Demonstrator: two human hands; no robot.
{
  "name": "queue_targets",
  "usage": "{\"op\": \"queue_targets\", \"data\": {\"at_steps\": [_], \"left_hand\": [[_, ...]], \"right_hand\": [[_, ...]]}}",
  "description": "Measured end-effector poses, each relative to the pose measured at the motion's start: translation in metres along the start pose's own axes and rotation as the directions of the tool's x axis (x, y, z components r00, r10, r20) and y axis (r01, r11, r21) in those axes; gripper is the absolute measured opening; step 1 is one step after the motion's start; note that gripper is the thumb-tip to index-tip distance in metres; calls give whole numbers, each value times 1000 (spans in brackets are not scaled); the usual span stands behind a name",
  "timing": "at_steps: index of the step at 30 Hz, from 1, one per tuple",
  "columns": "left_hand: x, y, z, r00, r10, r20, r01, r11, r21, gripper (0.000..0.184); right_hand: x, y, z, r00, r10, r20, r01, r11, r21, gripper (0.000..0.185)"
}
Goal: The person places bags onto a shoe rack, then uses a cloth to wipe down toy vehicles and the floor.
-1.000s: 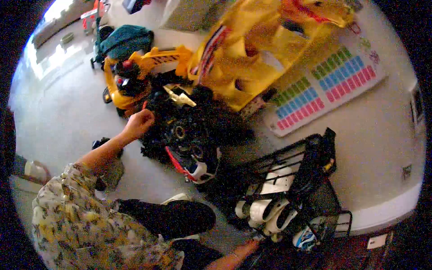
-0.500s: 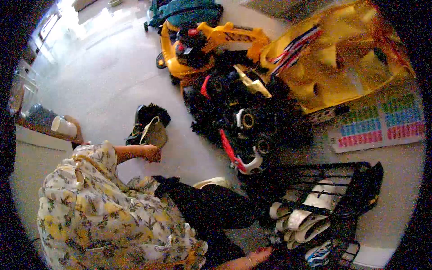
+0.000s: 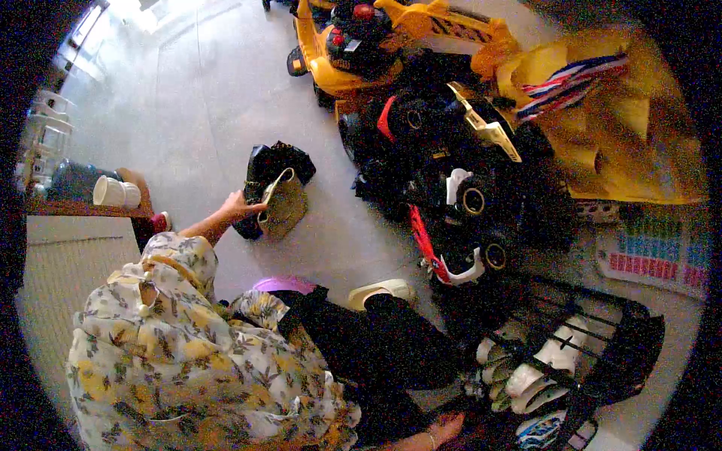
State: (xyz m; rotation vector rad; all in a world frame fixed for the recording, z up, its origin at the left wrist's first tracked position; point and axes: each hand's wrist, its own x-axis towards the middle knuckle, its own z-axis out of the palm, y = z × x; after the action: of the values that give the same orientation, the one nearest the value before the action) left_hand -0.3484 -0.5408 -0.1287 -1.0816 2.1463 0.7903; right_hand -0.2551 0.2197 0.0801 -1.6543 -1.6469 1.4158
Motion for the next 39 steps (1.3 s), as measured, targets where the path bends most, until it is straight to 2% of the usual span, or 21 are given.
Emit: {"op": "queue_targets", "data": {"at_steps": [3,5,8,11,12,15,18,19,23,25,26,29,30,31,32,33,35,36,37,38,39], "left_hand": [[11,6,20,999,-34,11,34,999,6,107],[3,35,22,993,-120,-3,120,992,49,111],[-4,52,13,963,-232,-136,235,972,5,86],[5,41,2,977,-143,-156,146,989,9,38],[1,39,-3,979,-106,-175,116,992,47,34],[25,8,0,953,-10,-304,7,1000,-12,34],[18,-11,-14,974,82,-211,-63,994,94,36],[5,-4,-20,973,97,-209,-74,991,113,37],[-13,8,-25,960,206,-191,-190,977,96,37],[-44,23,-43,907,382,-175,-363,922,133,36],[-60,36,-55,903,390,-179,-370,919,135,36],[-108,76,-84,775,632,13,-630,771,95,33],[-130,90,-96,767,642,7,-639,763,94,33],[-157,106,-112,728,678,100,-684,729,32,29],[-183,119,-128,679,710,187,-719,695,-31,28],[-208,131,-141,672,719,175,-728,686,-22,28],[-254,154,-161,440,877,191,-890,455,-41,34],[-271,162,-172,411,890,200,-905,425,-32,34],[-288,172,-180,259,931,256,-956,285,-68,34],[-304,184,-186,96,945,313,-984,138,-113,33],[-321,194,-190,48,940,337,-990,91,-111,33]], "right_hand": [[7,-2,-12,990,84,-113,-84,996,6,27],[11,1,-14,996,44,-75,-40,998,46,28],[14,0,-11,1000,-20,4,19,996,89,29],[11,-1,-4,999,-42,-2,42,997,71,27],[9,-1,-2,999,-47,-6,48,997,68,27],[-1,-3,7,998,-46,-33,47,999,28,26],[-17,-5,16,998,-39,-46,39,999,-13,25],[-1,-3,2,989,-4,151,4,1000,-2,26],[-17,3,3,993,-118,-11,118,993,-23,29],[-14,8,-3,983,-127,135,118,990,74,30],[-20,5,-1,983,-128,133,118,990,83,30],[-54,-11,16,967,-251,34,250,968,23,31],[-68,-13,22,936,-351,28,351,936,8,30],[-82,-15,31,894,-447,25,448,894,-2,29],[-97,-15,40,893,-450,23,449,893,17,29],[-111,-14,46,852,-512,107,510,859,49,27],[-132,-10,56,756,-606,246,610,789,70,28],[-145,-12,61,710,-636,302,654,755,51,32],[-184,-26,68,699,-633,332,640,761,102,36],[-182,-24,73,594,-712,375,710,683,172,44],[-195,-29,77,582,-692,427,654,711,259,53]]}}
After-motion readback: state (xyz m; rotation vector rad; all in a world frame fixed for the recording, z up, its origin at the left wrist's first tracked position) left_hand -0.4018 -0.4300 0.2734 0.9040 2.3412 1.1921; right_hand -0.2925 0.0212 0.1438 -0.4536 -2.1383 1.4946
